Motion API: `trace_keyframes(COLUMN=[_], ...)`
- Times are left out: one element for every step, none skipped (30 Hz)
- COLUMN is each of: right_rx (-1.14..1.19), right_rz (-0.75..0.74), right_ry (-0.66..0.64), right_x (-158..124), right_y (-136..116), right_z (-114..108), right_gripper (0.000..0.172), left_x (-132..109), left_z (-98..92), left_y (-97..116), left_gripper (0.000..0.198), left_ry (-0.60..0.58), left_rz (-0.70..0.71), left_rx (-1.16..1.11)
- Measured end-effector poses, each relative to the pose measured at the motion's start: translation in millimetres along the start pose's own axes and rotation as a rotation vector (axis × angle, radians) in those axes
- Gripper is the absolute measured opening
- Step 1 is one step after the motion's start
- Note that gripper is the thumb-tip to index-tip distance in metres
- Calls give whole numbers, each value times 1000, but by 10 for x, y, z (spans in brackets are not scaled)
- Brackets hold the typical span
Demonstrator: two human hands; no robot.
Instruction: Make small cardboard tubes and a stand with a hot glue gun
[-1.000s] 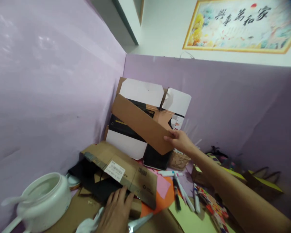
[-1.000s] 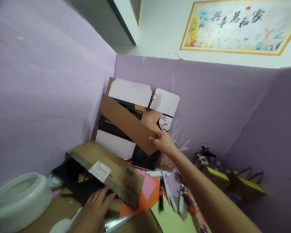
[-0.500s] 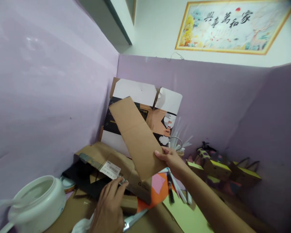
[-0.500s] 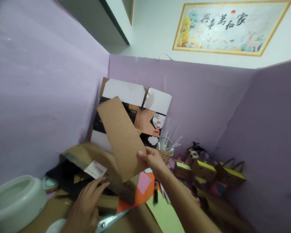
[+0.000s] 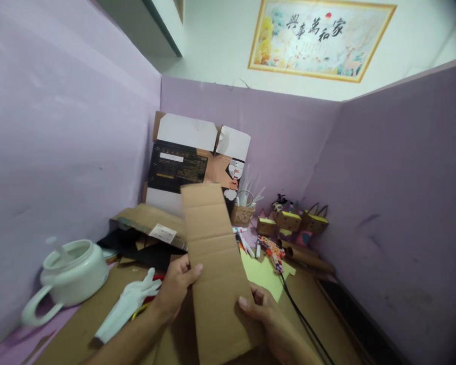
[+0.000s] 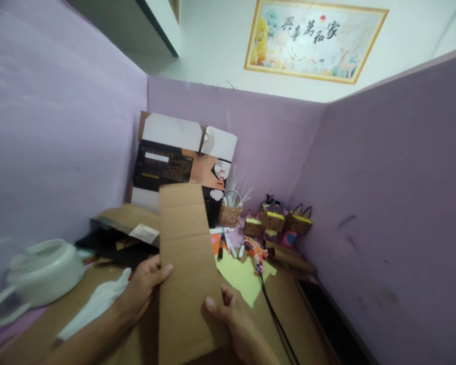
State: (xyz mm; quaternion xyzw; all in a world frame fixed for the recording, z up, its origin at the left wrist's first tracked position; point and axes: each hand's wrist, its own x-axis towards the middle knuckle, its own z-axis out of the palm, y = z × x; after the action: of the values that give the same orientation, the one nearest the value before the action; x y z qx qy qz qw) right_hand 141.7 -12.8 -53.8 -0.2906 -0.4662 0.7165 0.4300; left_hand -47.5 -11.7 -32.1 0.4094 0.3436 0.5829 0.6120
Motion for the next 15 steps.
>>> trace_keyframes(right_rx=[16,32,44,49,48,45,43,44,49,60,71,79,82,78,70], right_rz=[-12,-27,-42,-56,-72,-94,-117,-135,-149,-161,-176,-186,-192,-194,-191], right_ry=[-18,-29,-29,-13,19,68,127,183,233,264,283,291,294,297,301], right_x=[-31,-50,-59,-61,-60,-59,-58,-59,-62,-66,-70,-72,-73,-72,-70], right_y=[8,7,0,-14,-33,-58,-86,-116,-147,-175,-198,-216,-226,-230,-228], right_z=[-8,-16,-27,-43,-67,-98,-134,-174,-213,-249,-279,-303,-319,-329,-334], right_gripper=[42,42,42,41,40,39,38,38,38,40,41,41,41,40,39], left_x=[-29,-53,-69,-74,-66,-45,-13,28,73,118,156,186,205,213,212], left_z=[29,50,58,50,20,-32,-106,-198,-303,-410,-510,-594,-655,-689,-696], left_y=[-41,-70,-80,-67,-27,38,124,225,332,434,524,593,638,656,647], left_gripper=[41,40,39,38,39,40,41,40,38,38,37,35,33,30,28], left_ry=[-51,-94,-118,-121,-88,-30,34,151,240,320,377,385,364,317,252], left_rz=[8,26,56,96,153,206,248,321,367,394,396,381,362,344,333], left_rx=[32,112,227,363,525,651,740,836,904,979,1053,1124,1188,1244,1292])
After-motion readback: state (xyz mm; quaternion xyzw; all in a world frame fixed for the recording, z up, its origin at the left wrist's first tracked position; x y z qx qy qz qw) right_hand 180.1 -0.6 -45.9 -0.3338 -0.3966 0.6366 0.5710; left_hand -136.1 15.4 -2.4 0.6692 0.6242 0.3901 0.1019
